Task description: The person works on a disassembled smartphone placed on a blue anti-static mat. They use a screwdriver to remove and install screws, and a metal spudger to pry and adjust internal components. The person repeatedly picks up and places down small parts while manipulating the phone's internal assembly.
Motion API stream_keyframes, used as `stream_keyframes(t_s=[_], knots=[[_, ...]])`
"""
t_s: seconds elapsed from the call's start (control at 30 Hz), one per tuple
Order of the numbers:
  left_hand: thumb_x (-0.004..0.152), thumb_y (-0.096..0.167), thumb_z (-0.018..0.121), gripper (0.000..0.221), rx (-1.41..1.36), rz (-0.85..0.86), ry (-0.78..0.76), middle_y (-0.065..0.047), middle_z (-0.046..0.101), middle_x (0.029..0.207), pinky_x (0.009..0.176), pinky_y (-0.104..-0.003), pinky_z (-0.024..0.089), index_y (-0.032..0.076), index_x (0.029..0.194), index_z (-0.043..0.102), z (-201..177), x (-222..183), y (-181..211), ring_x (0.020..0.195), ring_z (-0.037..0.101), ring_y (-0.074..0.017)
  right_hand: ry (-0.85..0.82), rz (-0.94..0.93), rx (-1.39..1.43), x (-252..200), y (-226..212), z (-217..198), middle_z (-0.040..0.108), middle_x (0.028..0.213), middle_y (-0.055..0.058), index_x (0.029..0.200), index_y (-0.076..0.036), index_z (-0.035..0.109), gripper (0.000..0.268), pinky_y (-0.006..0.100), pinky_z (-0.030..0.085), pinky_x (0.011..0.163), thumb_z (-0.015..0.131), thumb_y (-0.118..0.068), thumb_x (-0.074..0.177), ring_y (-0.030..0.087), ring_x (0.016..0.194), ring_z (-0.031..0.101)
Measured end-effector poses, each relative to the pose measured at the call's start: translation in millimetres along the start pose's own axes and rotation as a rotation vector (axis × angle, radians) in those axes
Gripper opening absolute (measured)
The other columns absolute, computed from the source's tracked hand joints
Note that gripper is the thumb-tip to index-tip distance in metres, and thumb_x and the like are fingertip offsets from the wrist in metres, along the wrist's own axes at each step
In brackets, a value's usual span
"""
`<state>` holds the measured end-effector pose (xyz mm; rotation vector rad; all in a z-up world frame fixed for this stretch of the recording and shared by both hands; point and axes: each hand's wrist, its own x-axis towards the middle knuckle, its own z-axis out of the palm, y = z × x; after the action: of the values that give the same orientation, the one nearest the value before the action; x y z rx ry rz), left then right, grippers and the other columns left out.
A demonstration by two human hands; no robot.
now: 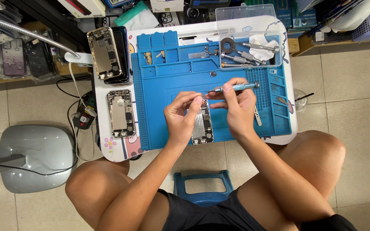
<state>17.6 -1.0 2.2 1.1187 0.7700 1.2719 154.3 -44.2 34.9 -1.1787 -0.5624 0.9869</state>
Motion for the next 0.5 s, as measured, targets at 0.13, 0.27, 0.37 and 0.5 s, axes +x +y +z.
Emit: stream_keyframes(t_s=[0.13, 0.27, 0.37, 0.5], knots=[[0.092, 0.009, 0.084, 0.011, 0.113, 0.099, -0.072, -0.011, 0.077, 0.095, 0.075, -0.033, 0.062, 0.007, 0.102, 0.082, -0.8, 6.2, 22.9, 0.088, 0.078, -0.0212, 0.013, -0.092, -0.081, 7.0, -14.2, -3.5, 0.075, 0.095, 0.022, 0.110, -0.007, 0.047, 0.017, 0.031, 0.070, 0.067, 0.053, -0.023, 0.111, 0.032, 0.091, 0.081], [0.086, 0.004, 0.088, 0.013, 0.220, 0.163, -0.125, -0.009, 0.080, 0.093, 0.077, -0.033, 0.062, 0.010, 0.096, 0.084, -2.3, 5.7, 35.6, 0.086, 0.078, -0.0207, -0.017, -0.138, -0.109, -2.3, -25.0, -4.8, 0.074, 0.092, 0.024, 0.110, -0.006, 0.046, 0.019, 0.034, 0.071, 0.066, 0.052, -0.023, 0.112, 0.035, 0.090, 0.081], [0.082, 0.006, 0.091, 0.015, 0.266, 0.191, -0.153, -0.005, 0.082, 0.092, 0.078, -0.032, 0.063, 0.015, 0.092, 0.085, -2.6, 4.9, 30.8, 0.088, 0.080, -0.0213, -0.060, -0.213, -0.162, -6.2, -23.7, -11.1, 0.071, 0.088, 0.022, 0.109, -0.007, 0.043, 0.023, 0.036, 0.070, 0.063, 0.052, -0.028, 0.112, 0.036, 0.087, 0.081], [0.084, 0.001, 0.086, 0.016, 0.266, 0.201, -0.206, -0.009, 0.083, 0.096, 0.080, -0.038, 0.064, 0.013, 0.095, 0.085, -0.6, 3.8, 40.5, 0.093, 0.081, -0.0280, -0.112, -0.309, -0.258, -13.4, -26.2, -9.2, 0.070, 0.087, 0.019, 0.106, -0.006, 0.043, 0.024, 0.036, 0.069, 0.059, 0.050, -0.029, 0.112, 0.034, 0.084, 0.080]])
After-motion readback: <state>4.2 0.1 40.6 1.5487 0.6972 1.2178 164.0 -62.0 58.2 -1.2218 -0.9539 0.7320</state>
